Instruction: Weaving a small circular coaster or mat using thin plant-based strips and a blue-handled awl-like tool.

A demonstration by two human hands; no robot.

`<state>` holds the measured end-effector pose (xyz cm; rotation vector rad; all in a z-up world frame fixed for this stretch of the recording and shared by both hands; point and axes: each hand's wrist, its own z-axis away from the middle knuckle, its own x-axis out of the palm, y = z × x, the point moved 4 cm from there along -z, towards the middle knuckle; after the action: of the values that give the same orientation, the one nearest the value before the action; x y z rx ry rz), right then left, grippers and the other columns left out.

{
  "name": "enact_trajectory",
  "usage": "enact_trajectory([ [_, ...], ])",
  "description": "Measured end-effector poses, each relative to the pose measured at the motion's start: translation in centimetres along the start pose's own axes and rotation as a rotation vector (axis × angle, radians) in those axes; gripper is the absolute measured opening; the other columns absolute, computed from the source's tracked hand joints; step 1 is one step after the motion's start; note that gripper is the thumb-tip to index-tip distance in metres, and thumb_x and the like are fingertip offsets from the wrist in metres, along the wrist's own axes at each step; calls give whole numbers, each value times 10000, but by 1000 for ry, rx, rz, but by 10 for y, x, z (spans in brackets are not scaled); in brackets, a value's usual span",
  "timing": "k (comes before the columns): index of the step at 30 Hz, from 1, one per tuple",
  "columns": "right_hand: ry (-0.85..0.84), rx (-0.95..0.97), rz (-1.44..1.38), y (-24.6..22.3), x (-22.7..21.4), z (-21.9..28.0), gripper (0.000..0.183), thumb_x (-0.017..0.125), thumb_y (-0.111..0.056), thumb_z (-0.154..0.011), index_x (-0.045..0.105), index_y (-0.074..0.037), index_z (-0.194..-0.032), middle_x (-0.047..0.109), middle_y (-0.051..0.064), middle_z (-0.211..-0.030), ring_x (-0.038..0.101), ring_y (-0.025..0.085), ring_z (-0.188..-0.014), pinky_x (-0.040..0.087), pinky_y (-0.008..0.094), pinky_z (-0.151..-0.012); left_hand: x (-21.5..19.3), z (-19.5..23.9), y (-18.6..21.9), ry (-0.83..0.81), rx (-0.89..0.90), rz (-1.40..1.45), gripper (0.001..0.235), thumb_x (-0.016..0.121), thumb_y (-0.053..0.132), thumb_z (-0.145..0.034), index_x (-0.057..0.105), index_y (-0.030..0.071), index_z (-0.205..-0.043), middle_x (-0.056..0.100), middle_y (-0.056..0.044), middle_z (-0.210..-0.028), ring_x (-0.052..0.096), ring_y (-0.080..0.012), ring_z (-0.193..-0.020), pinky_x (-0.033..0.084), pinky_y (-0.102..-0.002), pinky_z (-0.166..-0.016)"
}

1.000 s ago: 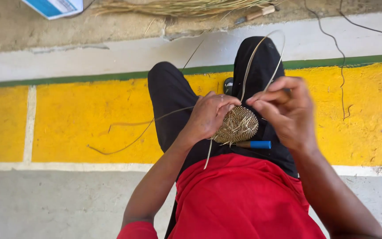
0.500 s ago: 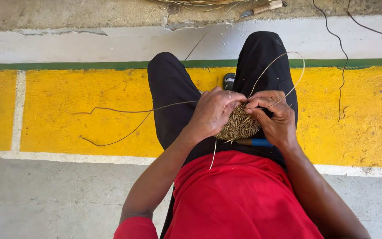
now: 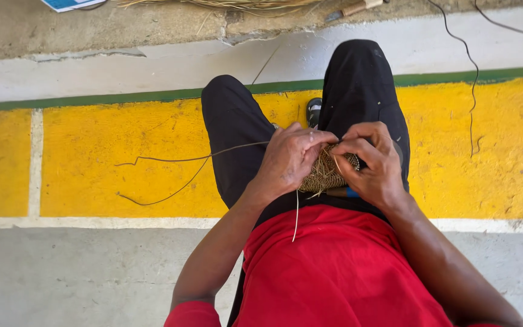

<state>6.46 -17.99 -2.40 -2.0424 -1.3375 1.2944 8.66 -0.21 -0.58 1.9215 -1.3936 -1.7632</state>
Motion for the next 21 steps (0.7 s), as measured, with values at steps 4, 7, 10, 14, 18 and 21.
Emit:
enact_trajectory([
  [4,-179,14,-92,15,-5,-11,175,800,-37,-835,741,-71,-996,659,89,-1037,663,213,-989,549,341,-835,0,1,-2,-45,-78,18,211,635,107,-974,753,146,-1143,735,-22,-889,577,-223,-800,412,-389,-777],
  [7,-346,182,-254,49,-5,-26,147,744,-74,-914,746,-60,-1060,711,61,-1027,694,162,-960,561,311,-836,-7,0,3,-35,-90,70,203,632,123,-991,754,157,-1150,744,-4,-919,565,-203,-794,409,-371,-785],
  [10,-489,322,-343,59,0,-32,160,686,-103,-959,726,-61,-1108,730,42,-1026,696,126,-947,564,291,-839,-5,1,7,-72,-92,70,213,632,133,-1000,765,173,-1160,738,10,-878,551,-186,-788,401,-358,-793],
  [14,-720,366,-354,65,18,-37,109,645,-103,-993,699,-68,-1081,739,31,-927,667,138,-882,553,293,-798,-6,4,8,-37,-96,109,212,638,142,-1001,766,179,-1166,751,26,-900,542,-156,-777,399,-339,-814],
  [18,-467,0,-171,82,11,-68,85,613,-26,-990,679,-37,-1042,683,63,-965,657,155,-891,551,294,-829,0,8,5,-99,-107,116,210,649,140,-995,776,172,-1159,700,18,-808,535,-162,-787,404,-333,-838],
  [21,-175,255,-331,115,0,-90,112,533,-11,-1058,631,-28,-1109,680,34,-1024,636,116,-826,559,271,-756,-5,6,11,-39,-40,92,182,649,145,-1010,757,173,-1153,738,31,-903,565,-153,-824,380,-336,-811],
])
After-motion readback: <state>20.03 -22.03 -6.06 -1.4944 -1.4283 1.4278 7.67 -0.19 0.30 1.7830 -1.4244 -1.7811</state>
